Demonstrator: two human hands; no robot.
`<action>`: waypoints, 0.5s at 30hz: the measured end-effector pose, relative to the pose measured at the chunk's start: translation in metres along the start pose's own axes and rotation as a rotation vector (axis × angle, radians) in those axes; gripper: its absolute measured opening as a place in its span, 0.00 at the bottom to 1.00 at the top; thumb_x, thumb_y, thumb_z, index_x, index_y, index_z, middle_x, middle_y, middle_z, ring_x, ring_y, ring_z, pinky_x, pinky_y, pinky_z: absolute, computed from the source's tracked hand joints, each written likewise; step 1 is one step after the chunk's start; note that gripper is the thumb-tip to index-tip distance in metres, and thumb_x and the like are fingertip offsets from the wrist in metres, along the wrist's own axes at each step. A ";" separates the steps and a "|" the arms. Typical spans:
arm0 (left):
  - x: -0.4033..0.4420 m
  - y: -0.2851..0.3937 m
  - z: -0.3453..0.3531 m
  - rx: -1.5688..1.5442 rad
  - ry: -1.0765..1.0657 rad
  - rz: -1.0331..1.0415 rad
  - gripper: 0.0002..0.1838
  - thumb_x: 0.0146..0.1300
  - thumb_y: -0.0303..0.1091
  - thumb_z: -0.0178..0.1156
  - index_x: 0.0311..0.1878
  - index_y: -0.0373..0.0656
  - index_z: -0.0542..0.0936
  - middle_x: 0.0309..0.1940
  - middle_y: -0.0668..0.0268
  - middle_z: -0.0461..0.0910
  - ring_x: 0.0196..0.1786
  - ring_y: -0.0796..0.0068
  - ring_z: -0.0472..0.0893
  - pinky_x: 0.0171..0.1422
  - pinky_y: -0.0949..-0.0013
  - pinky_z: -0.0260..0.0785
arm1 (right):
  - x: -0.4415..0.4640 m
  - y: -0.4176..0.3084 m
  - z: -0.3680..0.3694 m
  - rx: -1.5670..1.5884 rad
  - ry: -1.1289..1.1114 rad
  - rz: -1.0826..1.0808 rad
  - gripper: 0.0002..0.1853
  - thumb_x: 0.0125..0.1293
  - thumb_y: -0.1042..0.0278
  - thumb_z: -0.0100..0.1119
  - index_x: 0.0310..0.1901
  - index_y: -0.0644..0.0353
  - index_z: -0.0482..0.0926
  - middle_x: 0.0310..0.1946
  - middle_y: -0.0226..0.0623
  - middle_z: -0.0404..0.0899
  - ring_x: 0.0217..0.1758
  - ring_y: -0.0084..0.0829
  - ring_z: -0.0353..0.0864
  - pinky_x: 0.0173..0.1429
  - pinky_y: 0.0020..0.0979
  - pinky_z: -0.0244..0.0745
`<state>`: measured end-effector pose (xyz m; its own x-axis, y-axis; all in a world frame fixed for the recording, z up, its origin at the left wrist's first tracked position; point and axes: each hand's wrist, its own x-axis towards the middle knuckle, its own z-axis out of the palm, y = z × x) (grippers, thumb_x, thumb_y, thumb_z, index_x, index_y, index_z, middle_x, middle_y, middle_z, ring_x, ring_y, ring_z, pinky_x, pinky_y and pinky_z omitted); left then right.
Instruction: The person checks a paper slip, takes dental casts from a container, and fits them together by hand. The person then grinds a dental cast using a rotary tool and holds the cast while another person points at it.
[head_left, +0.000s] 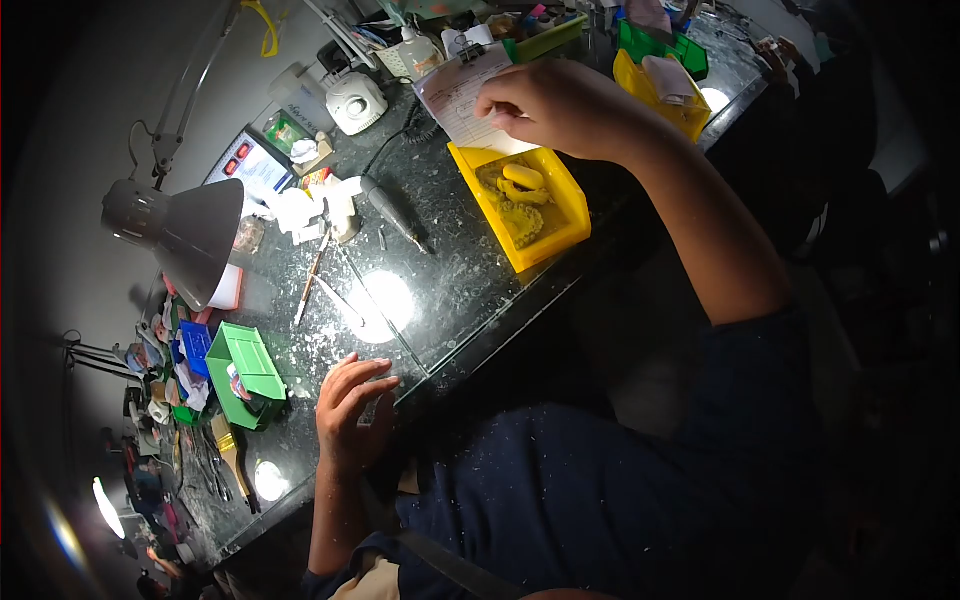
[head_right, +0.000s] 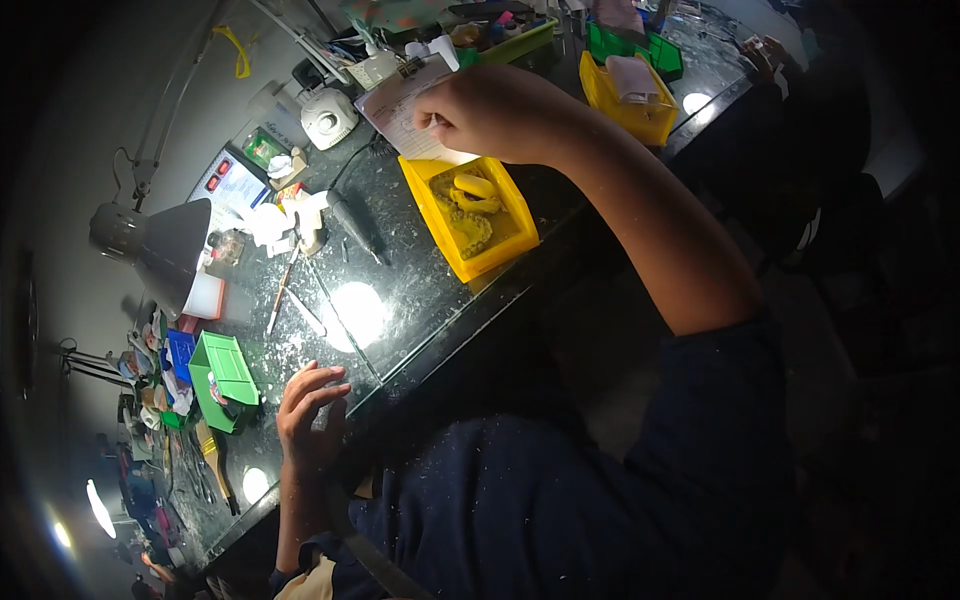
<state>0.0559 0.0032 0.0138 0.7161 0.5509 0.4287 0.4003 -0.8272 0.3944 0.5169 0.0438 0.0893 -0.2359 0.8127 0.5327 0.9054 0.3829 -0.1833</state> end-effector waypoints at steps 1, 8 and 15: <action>-0.001 -0.001 -0.001 -0.001 0.006 -0.003 0.14 0.60 0.16 0.72 0.46 0.45 0.90 0.55 0.60 0.91 0.61 0.58 0.90 0.79 0.41 0.75 | -0.005 0.002 -0.002 0.069 0.043 0.016 0.09 0.76 0.66 0.69 0.52 0.59 0.88 0.43 0.41 0.92 0.45 0.37 0.94 0.51 0.38 0.86; 0.004 -0.008 -0.010 -0.015 0.009 0.018 0.13 0.60 0.21 0.74 0.47 0.48 0.90 0.56 0.63 0.91 0.62 0.60 0.89 0.78 0.43 0.75 | -0.043 -0.011 -0.002 0.259 0.189 0.145 0.07 0.74 0.69 0.73 0.46 0.62 0.85 0.40 0.32 0.83 0.41 0.26 0.87 0.47 0.31 0.82; 0.040 -0.016 -0.022 -0.025 0.033 0.094 0.16 0.56 0.17 0.73 0.47 0.47 0.90 0.55 0.62 0.92 0.62 0.59 0.90 0.78 0.41 0.76 | -0.040 -0.032 -0.005 0.079 0.154 0.216 0.07 0.68 0.69 0.75 0.41 0.59 0.86 0.36 0.35 0.84 0.42 0.37 0.89 0.50 0.40 0.83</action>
<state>0.0657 0.0408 0.0430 0.7304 0.4748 0.4909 0.3178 -0.8725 0.3711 0.4987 -0.0034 0.0777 0.0212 0.8051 0.5927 0.8972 0.2462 -0.3667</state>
